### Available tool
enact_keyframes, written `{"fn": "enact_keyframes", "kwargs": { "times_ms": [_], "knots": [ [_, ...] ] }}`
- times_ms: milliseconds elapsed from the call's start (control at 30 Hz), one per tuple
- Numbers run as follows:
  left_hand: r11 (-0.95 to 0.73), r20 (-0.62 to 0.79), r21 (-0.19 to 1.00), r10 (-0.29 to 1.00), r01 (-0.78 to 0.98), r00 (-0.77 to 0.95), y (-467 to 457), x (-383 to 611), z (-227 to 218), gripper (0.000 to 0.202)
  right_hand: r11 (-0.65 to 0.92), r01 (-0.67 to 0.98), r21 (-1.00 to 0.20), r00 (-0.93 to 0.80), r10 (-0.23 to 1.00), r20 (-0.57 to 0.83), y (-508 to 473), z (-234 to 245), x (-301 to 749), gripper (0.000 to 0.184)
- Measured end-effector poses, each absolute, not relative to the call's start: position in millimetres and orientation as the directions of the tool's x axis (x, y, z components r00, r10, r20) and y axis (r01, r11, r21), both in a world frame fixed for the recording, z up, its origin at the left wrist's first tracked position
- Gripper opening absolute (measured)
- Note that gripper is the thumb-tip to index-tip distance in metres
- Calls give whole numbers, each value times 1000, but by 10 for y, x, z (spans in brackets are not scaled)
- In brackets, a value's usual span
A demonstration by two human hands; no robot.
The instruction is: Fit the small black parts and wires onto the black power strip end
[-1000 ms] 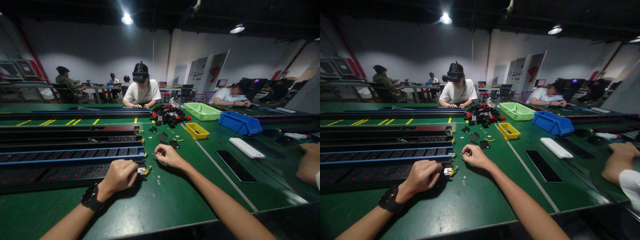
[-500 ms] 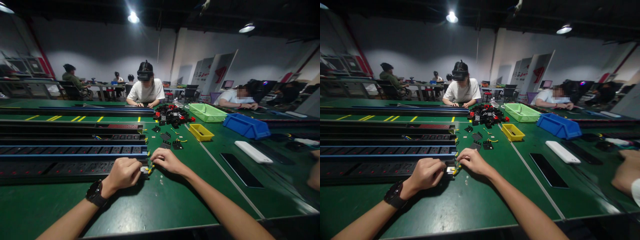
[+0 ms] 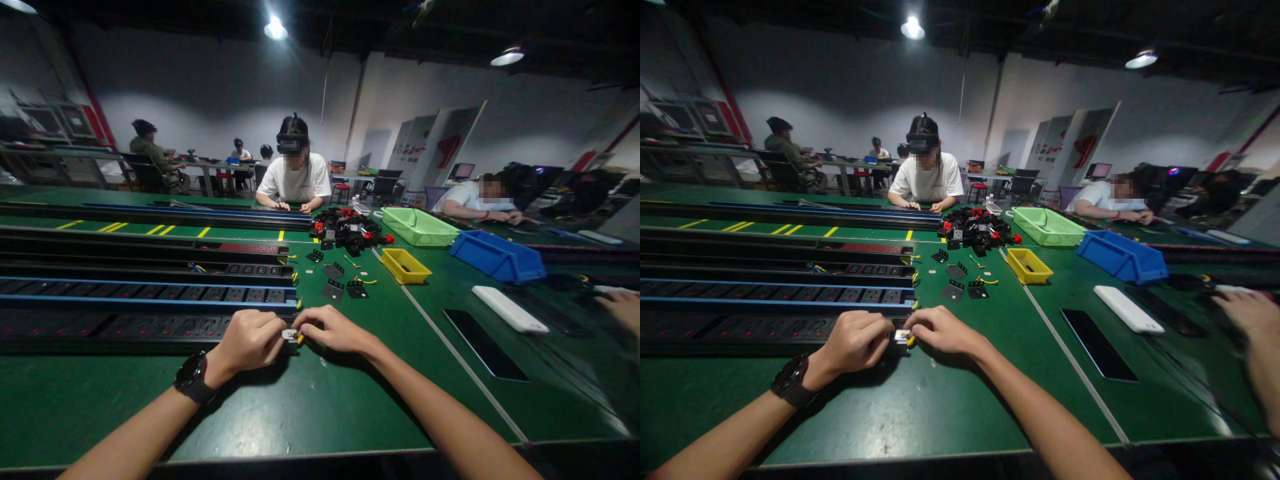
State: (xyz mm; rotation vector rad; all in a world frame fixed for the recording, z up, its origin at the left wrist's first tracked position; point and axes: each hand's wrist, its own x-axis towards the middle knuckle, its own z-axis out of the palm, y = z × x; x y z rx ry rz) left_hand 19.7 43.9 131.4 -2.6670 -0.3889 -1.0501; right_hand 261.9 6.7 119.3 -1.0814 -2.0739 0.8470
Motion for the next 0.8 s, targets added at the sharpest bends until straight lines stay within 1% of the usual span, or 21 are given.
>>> {"fn": "enact_keyframes", "kwargs": {
  "times_ms": [167, 233, 267, 333, 400, 467, 500, 567, 633, 700, 800],
  "knots": [
    [-931, 693, -135, 156, 338, 704, 430, 196, 1336, 17, 443, 462, -768, -393, 879, 271, 99, 1171, 2634, 22],
    [-932, 696, -136, 151, 336, 702, 421, 197, 1348, 17, 444, 501, -743, -370, 886, 279, 100, 1208, 2712, 19],
    [-932, 697, -137, 150, 336, 701, 417, 199, 1352, 18, 433, 521, -736, -369, 891, 263, 93, 1234, 2766, 15],
    [-932, 698, -139, 148, 336, 701, 412, 205, 1358, 20, 372, 539, -756, -410, 900, 150, 66, 1286, 2882, 9],
    [-932, 696, -139, 148, 334, 703, 412, 211, 1357, 22, 307, 542, -783, -499, 867, -5, 36, 1318, 2982, 20],
    [-935, 695, -136, 146, 328, 704, 415, 215, 1350, 21, 313, 549, -775, -578, 812, -81, 15, 1319, 3038, 30],
    [-936, 696, -133, 146, 326, 703, 417, 215, 1345, 20, 343, 553, -759, -605, 792, -83, 11, 1311, 3048, 31],
    [-938, 697, -126, 149, 324, 702, 421, 215, 1334, 18, 395, 555, -732, -627, 777, -56, 9, 1291, 3046, 22],
    [-938, 696, -122, 153, 325, 702, 422, 214, 1327, 17, 387, 546, -743, -616, 786, -43, 12, 1281, 3035, 15],
    [-937, 696, -120, 156, 328, 701, 421, 212, 1324, 17, 321, 511, -798, -575, 817, -39, 19, 1282, 3031, 17],
    [-937, 693, -118, 160, 329, 703, 418, 210, 1328, 15, 228, 368, -901, -471, 881, 31, 53, 1268, 3018, 27]
  ]
}}
